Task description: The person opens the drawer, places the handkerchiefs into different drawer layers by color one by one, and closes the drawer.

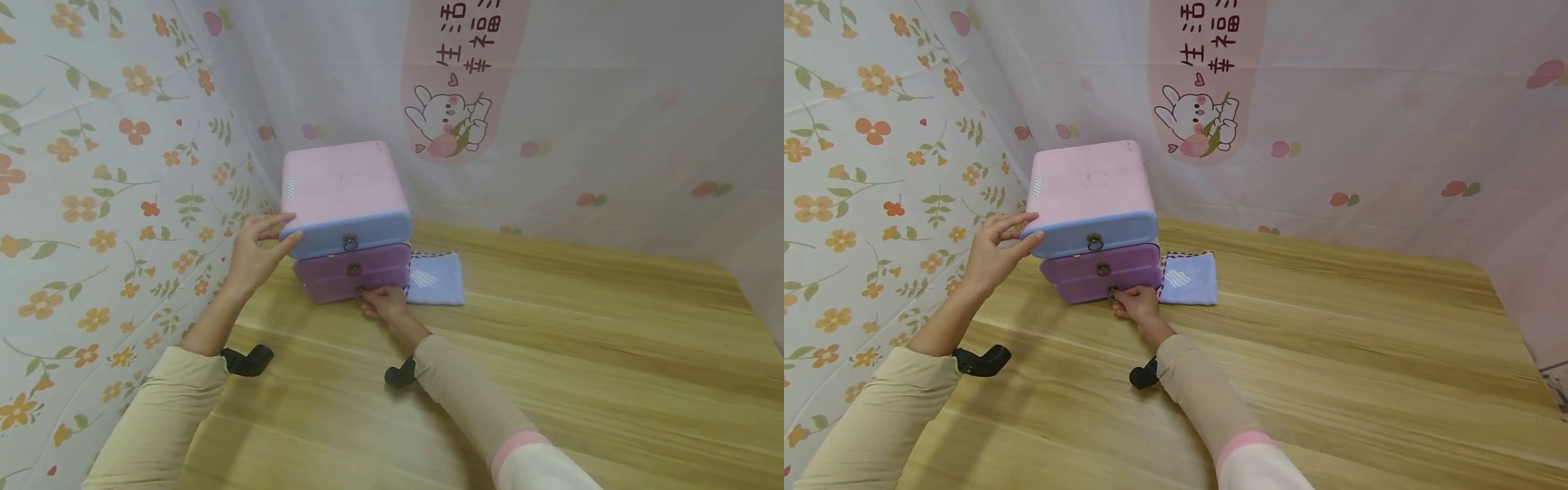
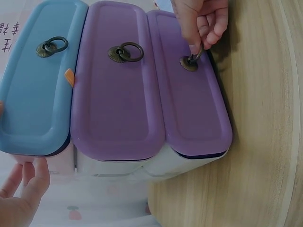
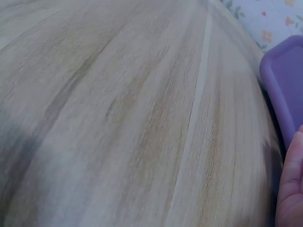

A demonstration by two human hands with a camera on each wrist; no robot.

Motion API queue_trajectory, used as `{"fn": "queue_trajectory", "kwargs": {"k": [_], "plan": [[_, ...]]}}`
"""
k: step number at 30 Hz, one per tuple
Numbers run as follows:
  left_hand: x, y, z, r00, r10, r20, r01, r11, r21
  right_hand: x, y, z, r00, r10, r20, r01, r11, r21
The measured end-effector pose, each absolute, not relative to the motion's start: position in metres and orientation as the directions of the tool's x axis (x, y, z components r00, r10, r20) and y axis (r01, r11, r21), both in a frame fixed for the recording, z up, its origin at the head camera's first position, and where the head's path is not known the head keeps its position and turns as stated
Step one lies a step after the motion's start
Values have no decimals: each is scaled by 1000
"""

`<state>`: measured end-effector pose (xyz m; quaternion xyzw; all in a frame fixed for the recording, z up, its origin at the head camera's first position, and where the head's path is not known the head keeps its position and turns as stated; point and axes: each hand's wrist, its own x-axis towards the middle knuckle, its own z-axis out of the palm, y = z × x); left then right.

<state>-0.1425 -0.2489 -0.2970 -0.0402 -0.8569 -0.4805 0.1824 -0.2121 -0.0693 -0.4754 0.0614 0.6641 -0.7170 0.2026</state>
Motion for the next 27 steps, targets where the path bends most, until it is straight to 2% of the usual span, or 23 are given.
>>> {"fn": "queue_trajectory", "kwargs": {"k": [15,21,27], "plan": [[-143,-249,-294,-942,-113,317,212,535,818,-197,-64,-473,-925,-209,-318,330,-25,-943],[-144,-251,-298,-936,-105,337,233,532,814,-184,-58,-473,-921,-208,-330,332,27,-943],[-145,-252,-301,-938,-117,327,217,536,816,-168,-45,-471,-897,-284,-339,345,31,-938]]}}
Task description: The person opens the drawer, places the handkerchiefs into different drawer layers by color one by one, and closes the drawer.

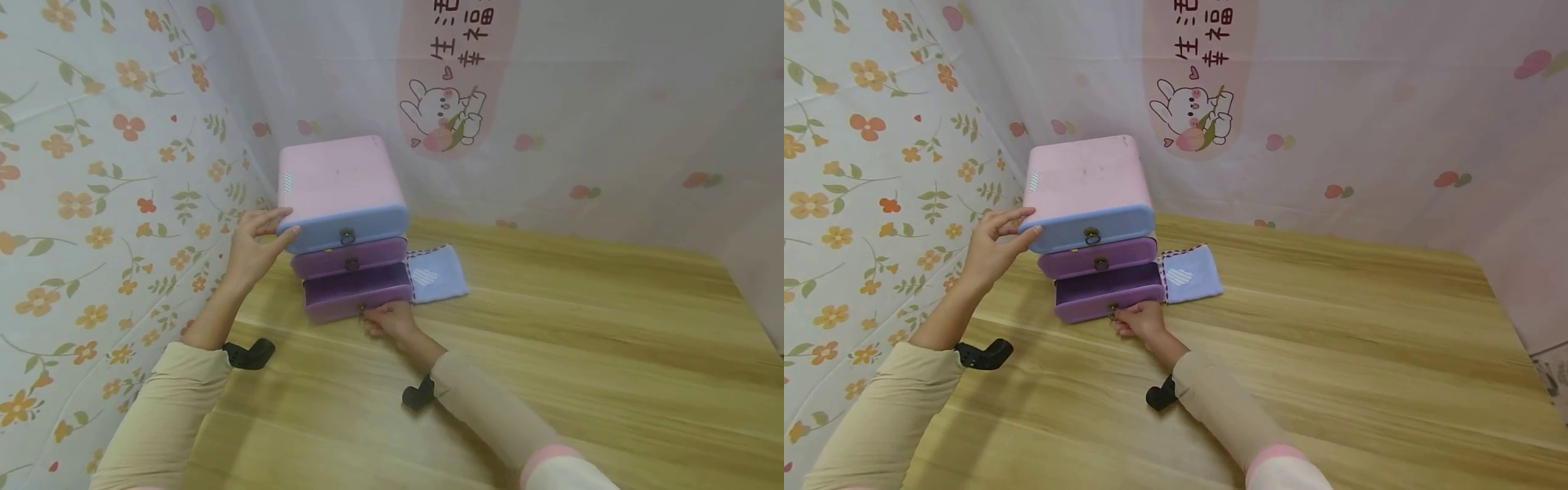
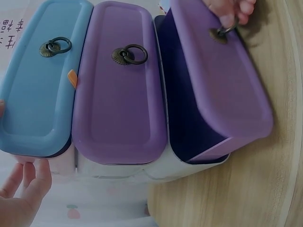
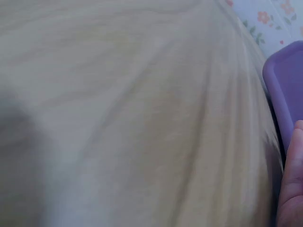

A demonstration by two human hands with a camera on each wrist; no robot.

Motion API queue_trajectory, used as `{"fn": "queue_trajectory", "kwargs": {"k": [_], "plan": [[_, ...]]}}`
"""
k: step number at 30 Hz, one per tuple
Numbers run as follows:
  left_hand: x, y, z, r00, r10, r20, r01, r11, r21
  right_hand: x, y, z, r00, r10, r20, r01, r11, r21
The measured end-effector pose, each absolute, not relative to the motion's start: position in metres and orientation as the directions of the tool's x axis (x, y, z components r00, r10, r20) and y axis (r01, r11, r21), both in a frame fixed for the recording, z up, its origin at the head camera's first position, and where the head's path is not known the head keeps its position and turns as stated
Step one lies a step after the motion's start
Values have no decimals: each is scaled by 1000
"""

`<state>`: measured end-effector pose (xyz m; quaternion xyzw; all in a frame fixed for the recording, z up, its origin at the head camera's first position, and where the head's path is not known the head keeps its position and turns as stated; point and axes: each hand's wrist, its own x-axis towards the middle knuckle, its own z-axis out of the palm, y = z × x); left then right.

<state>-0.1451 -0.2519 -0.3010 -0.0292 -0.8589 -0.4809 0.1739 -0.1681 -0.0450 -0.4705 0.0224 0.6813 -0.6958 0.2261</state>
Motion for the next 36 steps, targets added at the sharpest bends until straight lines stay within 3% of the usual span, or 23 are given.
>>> {"fn": "queue_trajectory", "kwargs": {"k": [13,36], "plan": [[-141,-249,-296,-939,-136,315,202,523,828,-138,-28,-477,-835,-398,-381,411,12,-912],[-142,-248,-299,-936,-145,321,203,521,829,-110,-9,-474,-767,-484,-421,472,17,-881]]}}
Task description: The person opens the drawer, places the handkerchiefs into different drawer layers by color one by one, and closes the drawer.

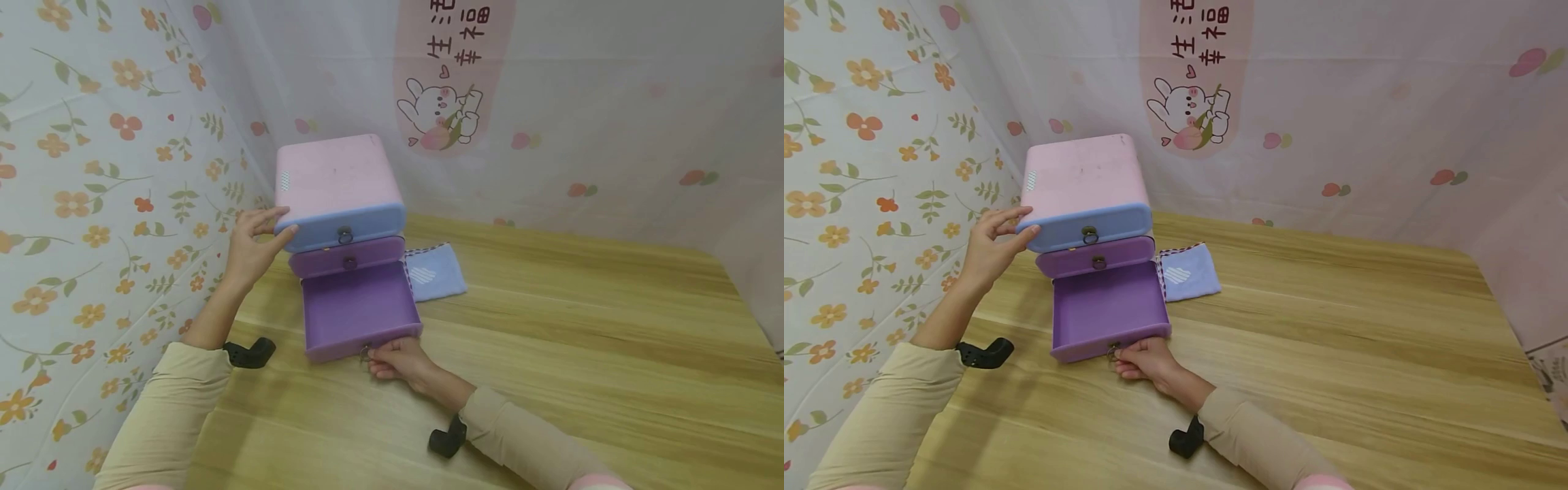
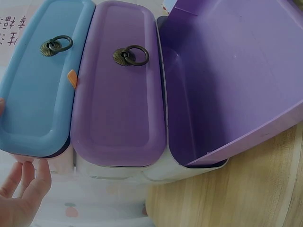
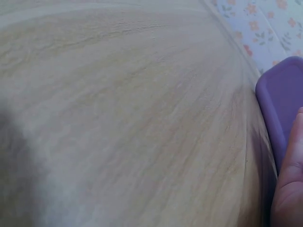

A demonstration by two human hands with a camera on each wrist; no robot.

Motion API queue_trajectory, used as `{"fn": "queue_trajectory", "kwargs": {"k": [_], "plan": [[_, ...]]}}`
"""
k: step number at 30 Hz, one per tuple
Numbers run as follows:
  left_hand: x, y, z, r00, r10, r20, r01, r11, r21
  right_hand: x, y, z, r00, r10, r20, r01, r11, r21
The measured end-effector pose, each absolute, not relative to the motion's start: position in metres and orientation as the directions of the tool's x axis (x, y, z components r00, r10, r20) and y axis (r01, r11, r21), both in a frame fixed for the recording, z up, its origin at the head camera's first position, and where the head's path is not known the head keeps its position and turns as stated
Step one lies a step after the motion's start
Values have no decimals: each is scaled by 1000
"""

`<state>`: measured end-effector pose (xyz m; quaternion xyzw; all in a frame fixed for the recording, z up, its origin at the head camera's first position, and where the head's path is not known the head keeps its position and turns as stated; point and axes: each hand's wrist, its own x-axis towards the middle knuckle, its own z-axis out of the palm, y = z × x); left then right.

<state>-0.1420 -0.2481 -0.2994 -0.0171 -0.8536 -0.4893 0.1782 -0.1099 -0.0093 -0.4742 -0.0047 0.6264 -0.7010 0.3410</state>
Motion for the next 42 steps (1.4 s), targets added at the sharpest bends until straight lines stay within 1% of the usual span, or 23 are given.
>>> {"fn": "queue_trajectory", "kwargs": {"k": [10,19,23,27,32,34,38,42], "plan": [[-160,-266,-324,-929,-148,338,215,527,822,-108,-3,-480,-752,-557,-354,425,2,-905],[-145,-251,-305,-933,-139,333,220,512,830,-108,5,-477,-745,-583,-324,386,19,-922],[-144,-250,-303,-932,-139,333,220,512,830,-110,12,-471,-735,-603,-310,367,31,-930],[-147,-252,-307,-933,-145,330,214,514,831,-114,21,-465,-711,-639,-293,318,80,-945],[-142,-248,-301,-932,-143,332,218,512,831,-121,35,-455,-660,-710,-247,224,129,-966],[-141,-247,-300,-929,-143,341,226,512,829,-124,41,-449,-652,-722,-231,180,148,-972],[-141,-248,-300,-926,-140,350,236,509,827,-130,51,-439,-660,-723,-207,128,163,-978],[-141,-248,-300,-927,-139,347,235,506,830,-137,59,-430,-680,-710,-184,84,174,-981]]}}
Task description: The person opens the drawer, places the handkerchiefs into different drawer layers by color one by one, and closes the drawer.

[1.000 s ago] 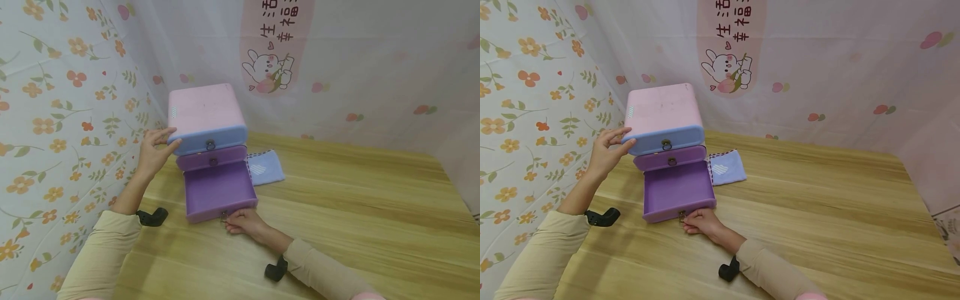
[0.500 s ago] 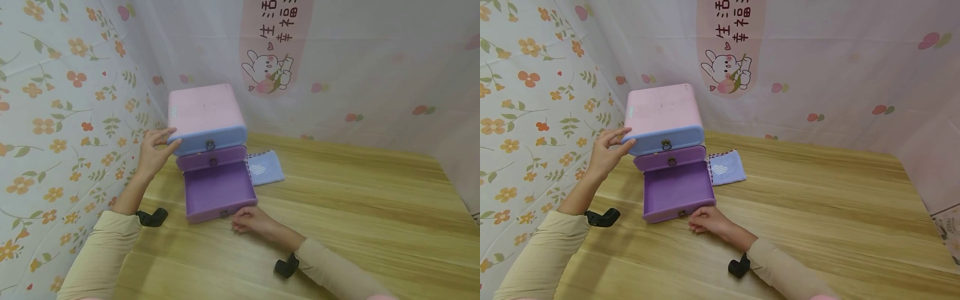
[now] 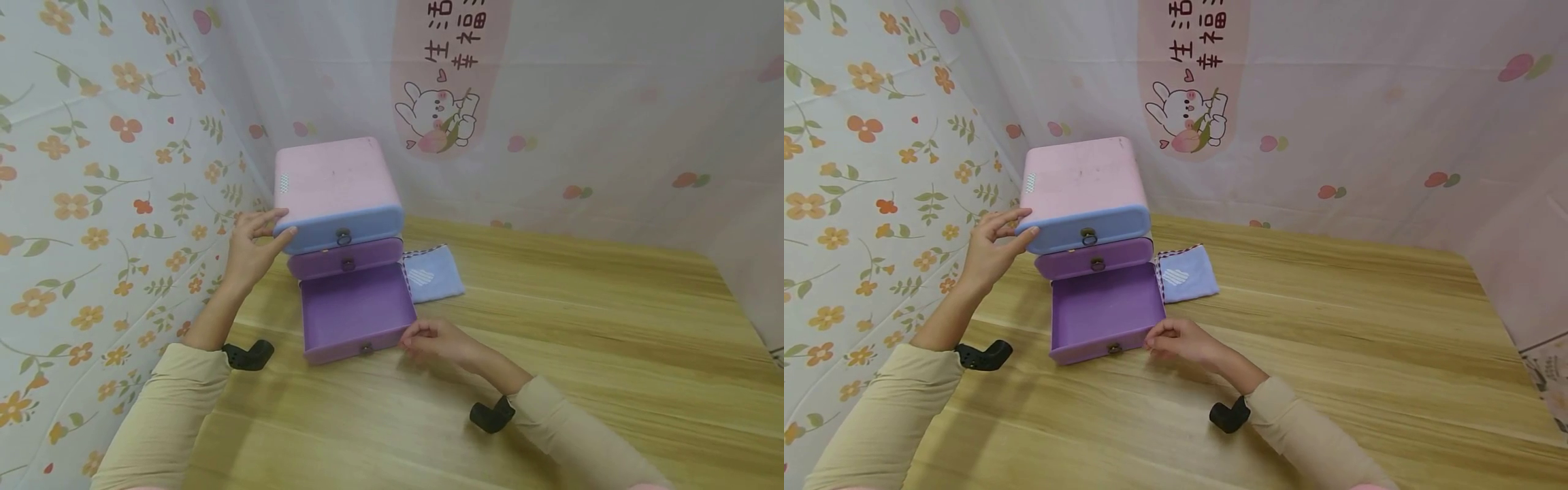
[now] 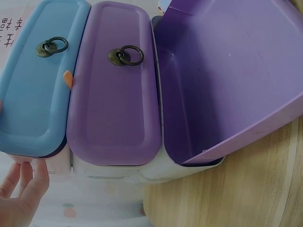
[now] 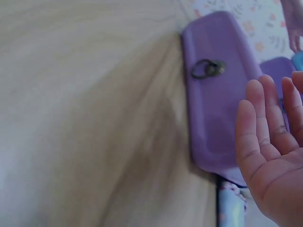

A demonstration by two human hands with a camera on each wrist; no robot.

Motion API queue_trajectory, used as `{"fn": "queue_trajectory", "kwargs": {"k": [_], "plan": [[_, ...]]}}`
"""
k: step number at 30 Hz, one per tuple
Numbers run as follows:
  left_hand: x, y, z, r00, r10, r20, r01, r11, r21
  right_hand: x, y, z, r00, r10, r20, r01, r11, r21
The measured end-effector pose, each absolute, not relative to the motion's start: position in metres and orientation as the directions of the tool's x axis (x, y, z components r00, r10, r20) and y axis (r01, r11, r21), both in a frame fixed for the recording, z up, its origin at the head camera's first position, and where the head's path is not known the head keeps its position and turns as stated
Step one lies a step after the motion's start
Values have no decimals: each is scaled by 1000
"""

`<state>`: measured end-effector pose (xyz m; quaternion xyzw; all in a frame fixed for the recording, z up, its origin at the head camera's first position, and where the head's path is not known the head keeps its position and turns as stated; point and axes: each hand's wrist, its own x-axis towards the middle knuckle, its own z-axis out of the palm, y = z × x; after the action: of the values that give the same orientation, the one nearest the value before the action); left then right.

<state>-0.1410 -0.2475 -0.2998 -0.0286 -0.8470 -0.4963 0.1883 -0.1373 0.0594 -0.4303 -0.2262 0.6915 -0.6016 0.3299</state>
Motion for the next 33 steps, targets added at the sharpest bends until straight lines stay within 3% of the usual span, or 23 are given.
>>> {"fn": "queue_trajectory", "kwargs": {"k": [7,19,28,33], "plan": [[-141,-247,-300,-925,-136,355,242,511,825,-152,70,-416,-705,-684,-188,129,137,-982],[-143,-249,-301,-925,-129,359,251,502,828,-174,78,-396,-805,-562,-190,172,86,-981],[-144,-249,-303,-916,-122,382,274,506,818,-199,88,-392,-847,-465,-258,379,-187,-907],[-143,-248,-302,-917,-124,379,265,521,811,-212,93,-395,-864,-414,-287,416,-266,-870]]}}
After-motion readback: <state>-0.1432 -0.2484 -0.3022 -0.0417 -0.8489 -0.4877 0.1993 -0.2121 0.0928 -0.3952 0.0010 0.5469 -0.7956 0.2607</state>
